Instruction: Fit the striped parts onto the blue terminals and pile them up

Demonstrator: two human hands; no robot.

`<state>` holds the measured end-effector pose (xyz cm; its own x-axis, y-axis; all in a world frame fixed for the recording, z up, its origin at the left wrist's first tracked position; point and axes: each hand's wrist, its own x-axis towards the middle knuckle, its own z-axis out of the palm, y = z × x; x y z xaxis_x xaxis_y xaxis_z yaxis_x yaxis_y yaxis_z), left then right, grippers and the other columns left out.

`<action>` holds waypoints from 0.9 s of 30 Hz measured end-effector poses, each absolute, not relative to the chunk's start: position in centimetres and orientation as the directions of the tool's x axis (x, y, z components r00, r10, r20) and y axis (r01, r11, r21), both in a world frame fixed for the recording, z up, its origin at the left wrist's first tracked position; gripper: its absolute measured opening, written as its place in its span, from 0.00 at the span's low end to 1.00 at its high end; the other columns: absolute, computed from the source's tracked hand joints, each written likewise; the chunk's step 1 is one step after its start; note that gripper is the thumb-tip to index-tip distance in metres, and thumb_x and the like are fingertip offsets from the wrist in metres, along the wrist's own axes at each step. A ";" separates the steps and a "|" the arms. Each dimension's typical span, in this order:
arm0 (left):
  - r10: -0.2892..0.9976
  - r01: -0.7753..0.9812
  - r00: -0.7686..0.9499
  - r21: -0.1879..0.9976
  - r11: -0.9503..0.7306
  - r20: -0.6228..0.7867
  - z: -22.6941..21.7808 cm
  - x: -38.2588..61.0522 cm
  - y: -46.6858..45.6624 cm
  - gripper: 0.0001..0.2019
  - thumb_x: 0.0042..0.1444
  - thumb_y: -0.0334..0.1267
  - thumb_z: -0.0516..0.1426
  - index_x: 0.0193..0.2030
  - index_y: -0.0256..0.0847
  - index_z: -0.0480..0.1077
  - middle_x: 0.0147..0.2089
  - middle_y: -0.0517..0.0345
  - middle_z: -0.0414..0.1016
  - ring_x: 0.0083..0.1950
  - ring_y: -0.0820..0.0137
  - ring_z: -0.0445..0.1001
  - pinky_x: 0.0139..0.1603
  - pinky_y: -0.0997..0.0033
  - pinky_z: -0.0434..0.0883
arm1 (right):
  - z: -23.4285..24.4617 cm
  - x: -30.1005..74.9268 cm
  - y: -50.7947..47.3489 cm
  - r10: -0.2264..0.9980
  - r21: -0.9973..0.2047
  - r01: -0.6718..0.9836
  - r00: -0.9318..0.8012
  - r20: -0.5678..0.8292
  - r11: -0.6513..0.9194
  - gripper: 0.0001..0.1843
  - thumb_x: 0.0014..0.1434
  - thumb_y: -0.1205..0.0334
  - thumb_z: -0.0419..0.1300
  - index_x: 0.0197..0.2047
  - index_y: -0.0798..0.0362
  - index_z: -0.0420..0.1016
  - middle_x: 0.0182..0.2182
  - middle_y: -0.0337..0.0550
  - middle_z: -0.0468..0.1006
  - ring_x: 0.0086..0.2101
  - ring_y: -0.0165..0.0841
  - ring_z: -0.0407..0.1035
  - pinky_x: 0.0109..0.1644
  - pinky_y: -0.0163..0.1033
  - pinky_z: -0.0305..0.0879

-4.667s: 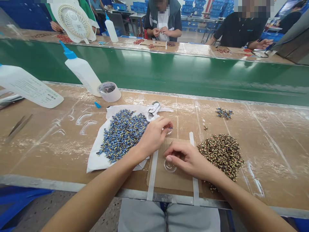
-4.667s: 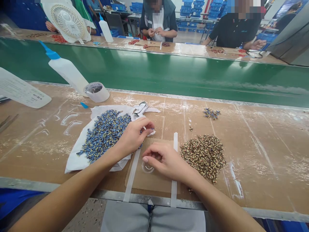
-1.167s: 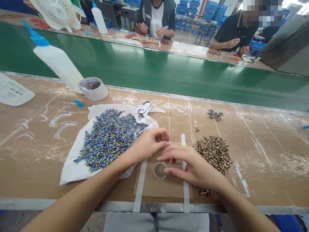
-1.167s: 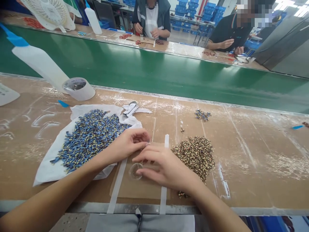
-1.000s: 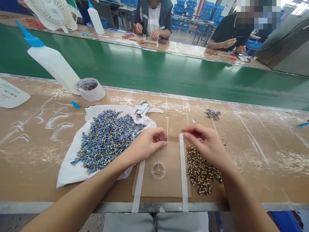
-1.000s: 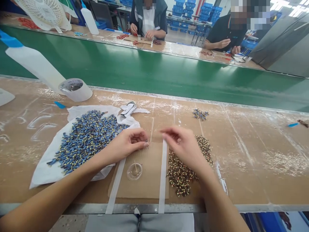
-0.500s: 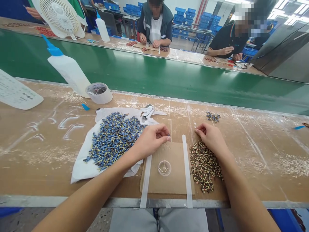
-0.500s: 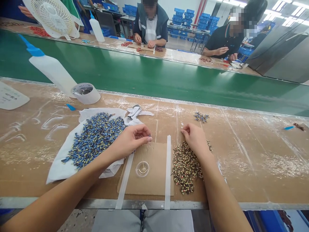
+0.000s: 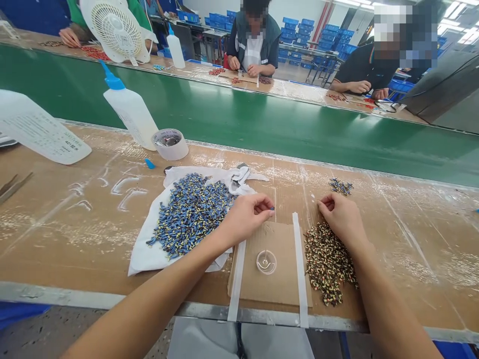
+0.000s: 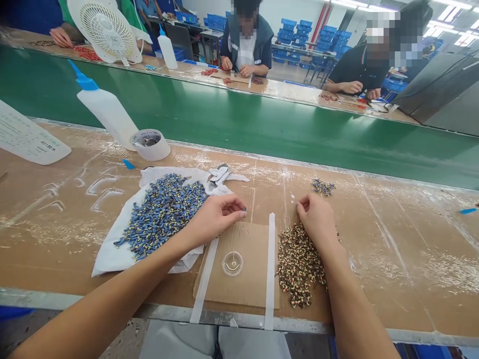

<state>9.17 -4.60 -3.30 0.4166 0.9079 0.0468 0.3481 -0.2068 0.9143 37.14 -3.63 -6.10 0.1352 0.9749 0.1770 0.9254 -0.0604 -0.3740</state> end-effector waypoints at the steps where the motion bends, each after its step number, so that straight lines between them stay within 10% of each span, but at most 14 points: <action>1: 0.912 0.359 0.407 0.910 -0.210 0.050 -3.3 9.1 -4.5 0.04 0.56 0.33 0.57 0.35 0.36 0.72 0.32 0.56 0.75 0.34 0.72 0.72 0.36 0.71 0.70 | -6.1 37.1 -3.6 0.975 -0.381 0.923 0.133 0.178 -0.056 0.03 0.54 0.63 0.59 0.29 0.52 0.70 0.26 0.44 0.78 0.27 0.38 0.71 0.33 0.41 0.62; 9: 0.915 0.440 0.383 0.845 -0.305 0.131 -3.1 9.1 -4.5 0.05 0.57 0.31 0.57 0.36 0.37 0.75 0.32 0.57 0.78 0.33 0.72 0.73 0.37 0.71 0.69 | -4.6 33.0 -5.4 0.994 -0.930 0.353 0.004 0.108 0.100 0.15 0.54 0.53 0.65 0.40 0.54 0.75 0.34 0.46 0.78 0.33 0.35 0.73 0.38 0.43 0.71; 27: 0.863 0.503 0.424 0.720 -0.478 0.276 -3.5 10.1 -5.5 0.04 0.60 0.32 0.57 0.35 0.38 0.73 0.33 0.57 0.76 0.33 0.71 0.70 0.35 0.72 0.64 | -4.3 28.6 -7.3 0.993 -0.990 0.141 -0.114 -0.004 0.012 0.14 0.56 0.52 0.65 0.38 0.54 0.75 0.34 0.44 0.80 0.32 0.33 0.73 0.39 0.41 0.72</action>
<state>10.13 -5.46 -3.52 0.4238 0.8626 0.2764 0.5028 -0.4779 0.7203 28.61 -7.33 -4.34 -0.1139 0.9935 -0.0038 0.1411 0.0124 -0.9899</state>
